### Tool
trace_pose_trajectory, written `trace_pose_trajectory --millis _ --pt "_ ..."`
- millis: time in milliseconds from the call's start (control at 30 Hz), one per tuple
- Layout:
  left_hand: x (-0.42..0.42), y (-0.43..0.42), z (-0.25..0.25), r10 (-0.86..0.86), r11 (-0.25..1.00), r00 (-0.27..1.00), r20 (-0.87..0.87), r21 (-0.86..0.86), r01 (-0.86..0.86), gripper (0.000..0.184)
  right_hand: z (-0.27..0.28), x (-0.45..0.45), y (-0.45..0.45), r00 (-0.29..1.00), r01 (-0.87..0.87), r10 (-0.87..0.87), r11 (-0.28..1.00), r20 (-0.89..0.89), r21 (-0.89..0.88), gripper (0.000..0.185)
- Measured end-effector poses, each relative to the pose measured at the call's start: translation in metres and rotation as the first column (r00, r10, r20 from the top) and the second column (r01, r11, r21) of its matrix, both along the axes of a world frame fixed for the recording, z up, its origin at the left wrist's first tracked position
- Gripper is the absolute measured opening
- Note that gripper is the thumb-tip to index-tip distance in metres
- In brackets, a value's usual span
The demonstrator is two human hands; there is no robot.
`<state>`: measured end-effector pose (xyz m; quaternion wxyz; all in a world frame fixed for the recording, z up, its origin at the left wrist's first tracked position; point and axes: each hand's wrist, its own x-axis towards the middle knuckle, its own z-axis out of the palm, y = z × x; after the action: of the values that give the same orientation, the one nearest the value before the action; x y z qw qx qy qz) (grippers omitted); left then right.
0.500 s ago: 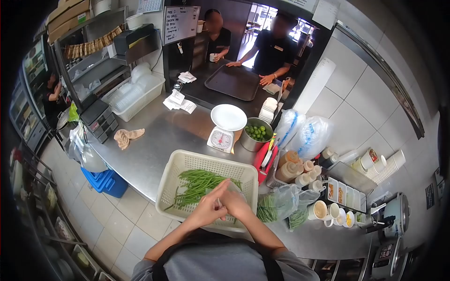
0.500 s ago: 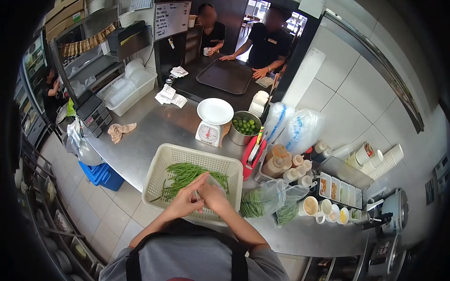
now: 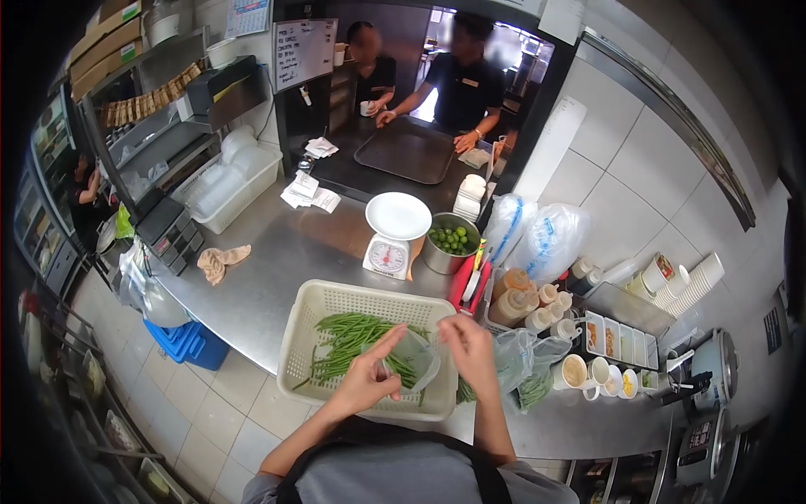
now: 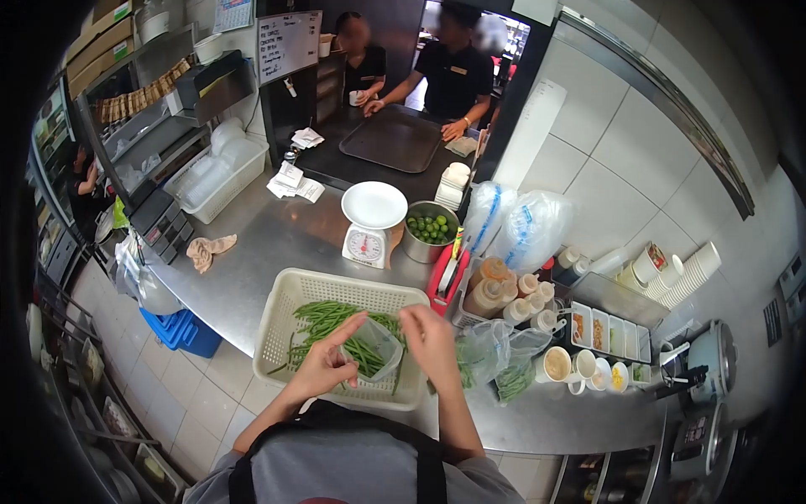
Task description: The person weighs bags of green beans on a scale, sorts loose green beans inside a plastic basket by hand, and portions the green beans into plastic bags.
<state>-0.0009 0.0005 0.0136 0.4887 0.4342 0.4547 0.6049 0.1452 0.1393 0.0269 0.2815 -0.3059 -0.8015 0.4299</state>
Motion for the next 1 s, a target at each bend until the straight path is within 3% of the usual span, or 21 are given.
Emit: trace_pose_trajectory --millis 67,100,200,267,300,367,467,500,567,600,667,700,733,800,867,967,1000 --pt "-0.002 0.000 0.023 -0.089 0.996 0.996 0.029 0.027 0.088 0.078 -0.049 0.003 0.027 0.995 0.078 -0.084 0.992 -0.062 -0.103 0.026" --pt "-0.004 -0.003 0.036 -0.123 0.992 0.992 0.024 0.033 0.122 0.078 -0.070 0.006 0.034 1.000 -0.013 0.012 0.986 -0.004 -0.165 0.032" --pt "-0.013 -0.009 0.079 -0.219 0.974 0.976 -0.013 0.062 0.220 0.077 -0.124 0.004 0.012 0.971 -0.231 0.177 0.872 -0.162 -0.431 0.037" --pt "-0.022 -0.014 0.096 -0.255 0.964 0.967 -0.021 0.071 0.256 0.076 -0.128 -0.001 -0.003 0.972 -0.223 0.168 0.441 -0.165 -0.869 0.045" --pt "-0.025 -0.014 0.098 -0.272 0.959 0.960 0.059 0.100 0.265 0.070 -0.128 -0.001 -0.010 0.945 -0.327 0.116 0.279 -0.306 -0.903 0.047" --pt "-0.037 -0.009 0.100 -0.292 0.954 0.954 0.064 0.095 0.285 0.070 -0.130 -0.005 -0.024 0.844 -0.536 -0.048 -0.062 -0.534 -0.842 0.053" --pt "-0.058 0.002 0.096 -0.263 0.963 0.965 0.015 0.060 0.261 0.070 -0.148 -0.012 -0.012 0.860 -0.510 -0.023 0.012 -0.510 -0.860 0.055" --pt "-0.064 0.008 0.097 -0.244 0.969 0.969 -0.030 0.044 0.245 0.071 -0.121 -0.016 -0.003 0.871 -0.484 -0.057 0.068 -0.488 -0.872 0.052" --pt "-0.076 0.024 0.092 -0.162 0.985 0.971 -0.177 0.035 0.171 0.075 -0.111 -0.030 0.037 0.890 -0.436 -0.016 0.267 -0.456 -0.860 0.047" --pt "-0.082 0.034 0.090 -0.112 0.991 0.968 -0.225 0.040 0.124 0.075 -0.081 -0.041 0.052 0.914 -0.365 -0.024 0.382 -0.404 -0.849 0.043" --pt "-0.098 0.062 0.077 -0.013 0.996 0.949 -0.315 0.083 0.041 0.076 -0.060 -0.066 0.097 0.924 -0.333 0.111 0.707 -0.367 -0.624 0.051" --pt "-0.107 0.081 0.067 0.043 0.992 0.932 -0.359 0.125 0.002 0.076 -0.057 -0.082 0.123 0.943 -0.279 0.144 0.836 -0.301 -0.472 0.055" --pt "-0.117 0.098 0.058 0.057 0.992 0.931 -0.361 0.128 -0.012 0.074 -0.057 -0.102 0.144 0.932 -0.223 0.113 0.927 -0.344 -0.302 0.058" --pt "-0.134 0.131 0.042 0.112 0.991 0.923 -0.367 0.111 -0.076 0.073 -0.052 -0.133 0.195 0.986 -0.142 0.120 0.968 -0.113 -0.206 0.063" --pt "-0.147 0.159 0.029 0.194 0.981 0.903 -0.383 0.077 -0.178 0.072 -0.045 -0.162 0.223 0.999 0.036 -0.038 0.996 0.032 0.077 0.066" --pt "-0.166 0.194 -0.002 0.345 0.925 0.852 -0.393 0.298 -0.236 0.071 -0.038 -0.194 0.251 0.980 0.050 -0.066 0.995 0.187 0.088 0.069" --pt "-0.171 0.200 -0.008 0.352 0.924 0.872 -0.341 0.278 -0.264 0.070 -0.038 -0.203 0.257 0.972 0.051 -0.068 0.995 0.224 0.083 0.067"
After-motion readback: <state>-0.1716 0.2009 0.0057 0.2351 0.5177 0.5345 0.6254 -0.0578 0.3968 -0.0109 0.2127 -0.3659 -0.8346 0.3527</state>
